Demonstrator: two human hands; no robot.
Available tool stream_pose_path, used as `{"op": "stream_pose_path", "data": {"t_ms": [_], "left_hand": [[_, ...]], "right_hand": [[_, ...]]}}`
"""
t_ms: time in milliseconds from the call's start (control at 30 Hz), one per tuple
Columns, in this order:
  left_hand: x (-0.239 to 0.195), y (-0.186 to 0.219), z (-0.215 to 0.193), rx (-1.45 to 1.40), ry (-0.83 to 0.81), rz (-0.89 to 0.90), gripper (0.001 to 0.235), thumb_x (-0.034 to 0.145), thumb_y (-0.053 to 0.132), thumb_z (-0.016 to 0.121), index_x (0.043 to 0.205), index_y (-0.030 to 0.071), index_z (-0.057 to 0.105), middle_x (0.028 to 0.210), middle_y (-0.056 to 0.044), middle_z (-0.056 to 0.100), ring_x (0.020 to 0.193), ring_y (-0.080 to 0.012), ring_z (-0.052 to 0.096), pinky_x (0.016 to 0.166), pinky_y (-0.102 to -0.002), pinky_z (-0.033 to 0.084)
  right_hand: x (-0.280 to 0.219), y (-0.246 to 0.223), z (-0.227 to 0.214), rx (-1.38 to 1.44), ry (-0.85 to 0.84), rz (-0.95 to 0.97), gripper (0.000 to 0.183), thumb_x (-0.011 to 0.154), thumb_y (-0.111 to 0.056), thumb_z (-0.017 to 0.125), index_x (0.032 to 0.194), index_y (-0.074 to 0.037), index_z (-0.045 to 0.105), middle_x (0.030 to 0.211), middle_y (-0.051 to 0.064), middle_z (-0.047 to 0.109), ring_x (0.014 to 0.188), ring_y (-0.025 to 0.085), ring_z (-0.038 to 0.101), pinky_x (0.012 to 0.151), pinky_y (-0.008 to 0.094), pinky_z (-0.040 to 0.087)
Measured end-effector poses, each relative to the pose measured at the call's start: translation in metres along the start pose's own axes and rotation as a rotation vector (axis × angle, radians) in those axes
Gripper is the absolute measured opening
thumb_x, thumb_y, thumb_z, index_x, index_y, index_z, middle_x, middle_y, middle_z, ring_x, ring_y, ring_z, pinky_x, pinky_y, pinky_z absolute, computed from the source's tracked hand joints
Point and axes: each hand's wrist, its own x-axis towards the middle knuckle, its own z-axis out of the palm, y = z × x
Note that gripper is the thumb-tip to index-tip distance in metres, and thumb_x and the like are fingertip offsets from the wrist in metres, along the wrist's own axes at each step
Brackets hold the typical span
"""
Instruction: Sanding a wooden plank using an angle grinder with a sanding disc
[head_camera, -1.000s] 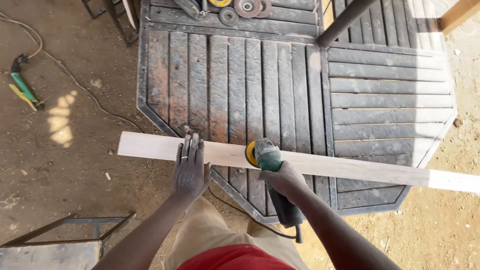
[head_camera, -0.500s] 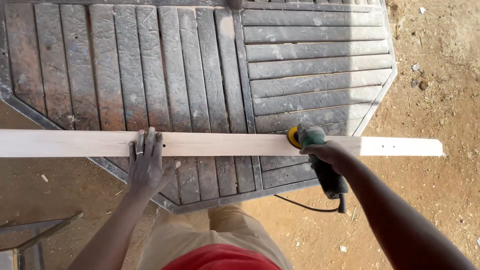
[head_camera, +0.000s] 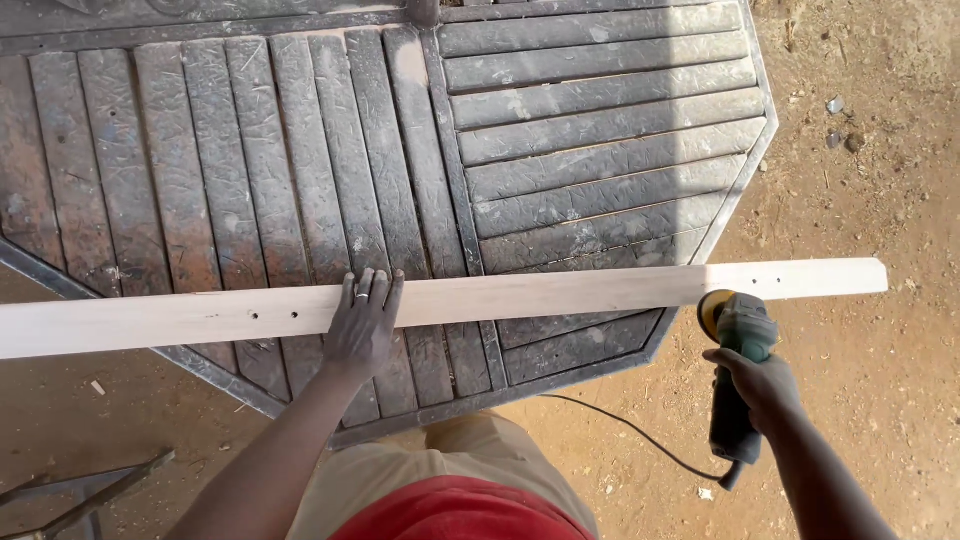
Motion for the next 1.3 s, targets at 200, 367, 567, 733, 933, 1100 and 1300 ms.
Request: {"op": "stream_pose_path", "data": {"t_ms": [200, 367, 567, 733, 933, 1100, 1300], "left_hand": [[0.037, -0.015, 0.011, -0.051, -0.179, 0.147, 0.063, 0.083, 0.022, 0.066, 0.142, 0.006, 0.051, 0.119, -0.012, 0.058, 0.103, -0.0302, 0.056, 0.086, -0.044, 0.049], [0.084, -0.059, 0.002, -0.412, -0.557, 0.101, 0.101, 0.068, 0.05, 0.092, 0.145, 0.011, 0.039, 0.14, -0.015, 0.041, 0.126, -0.0353, 0.045, 0.101, -0.049, 0.043], [0.095, -0.081, -0.009, -0.756, -0.615, -0.057, 0.061, 0.085, 0.042, 0.076, 0.141, 0.022, 0.062, 0.145, -0.007, 0.047, 0.13, -0.0299, 0.055, 0.109, -0.041, 0.04], [0.066, -0.08, 0.001, -0.697, -0.083, -0.02, 0.04, 0.096, 0.031, 0.063, 0.131, 0.012, 0.065, 0.121, -0.013, 0.064, 0.099, -0.0436, 0.067, 0.086, -0.056, 0.05], [0.025, -0.063, -0.02, -0.363, 0.421, -0.197, 0.054, 0.094, 0.045, 0.066, 0.13, 0.006, 0.061, 0.121, -0.018, 0.061, 0.12, -0.0416, 0.054, 0.115, -0.057, 0.038], [-0.029, -0.095, -0.032, -0.295, 0.521, -0.534, 0.062, 0.105, 0.043, 0.051, 0.142, -0.007, 0.052, 0.15, -0.028, 0.05, 0.143, -0.0461, 0.042, 0.122, -0.059, 0.031], [-0.11, -0.189, -0.036, -0.372, 0.445, -1.124, 0.074, 0.098, 0.028, 0.066, 0.154, -0.011, 0.037, 0.163, -0.033, 0.028, 0.151, -0.0496, 0.021, 0.121, -0.061, 0.023]], "right_hand": [[-0.051, 0.031, 0.025, 0.196, -0.115, -0.038, 0.031, 0.072, -0.018, 0.084, 0.093, -0.005, 0.066, 0.076, 0.015, 0.067, 0.063, 0.027, 0.063, 0.056, 0.039, 0.045], [-0.072, 0.027, 0.034, 0.21, -0.137, -0.011, 0.038, 0.069, -0.015, 0.086, 0.099, -0.003, 0.067, 0.078, 0.019, 0.07, 0.066, 0.029, 0.067, 0.056, 0.04, 0.045], [-0.072, -0.003, 0.026, 0.2, -0.169, -0.038, 0.037, 0.071, -0.017, 0.085, 0.1, -0.002, 0.067, 0.08, 0.019, 0.07, 0.069, 0.029, 0.067, 0.059, 0.041, 0.046], [-0.052, -0.039, 0.018, 0.204, -0.199, -0.051, 0.032, 0.075, -0.018, 0.082, 0.099, 0.0, 0.07, 0.081, 0.019, 0.069, 0.07, 0.029, 0.067, 0.062, 0.041, 0.049], [0.0, -0.084, 0.026, 0.144, -0.271, -0.087, 0.034, 0.081, -0.021, 0.081, 0.101, 0.003, 0.069, 0.084, 0.022, 0.069, 0.071, 0.032, 0.067, 0.062, 0.042, 0.048], [0.008, -0.129, 0.053, -0.064, -0.247, -0.053, 0.037, 0.074, -0.024, 0.088, 0.095, -0.001, 0.067, 0.078, 0.019, 0.068, 0.068, 0.036, 0.069, 0.063, 0.046, 0.048], [-0.039, -0.177, 0.101, -0.152, -0.374, 0.047, 0.036, 0.075, -0.02, 0.086, 0.098, 0.001, 0.068, 0.081, 0.022, 0.069, 0.067, 0.035, 0.064, 0.061, 0.045, 0.048]]}}
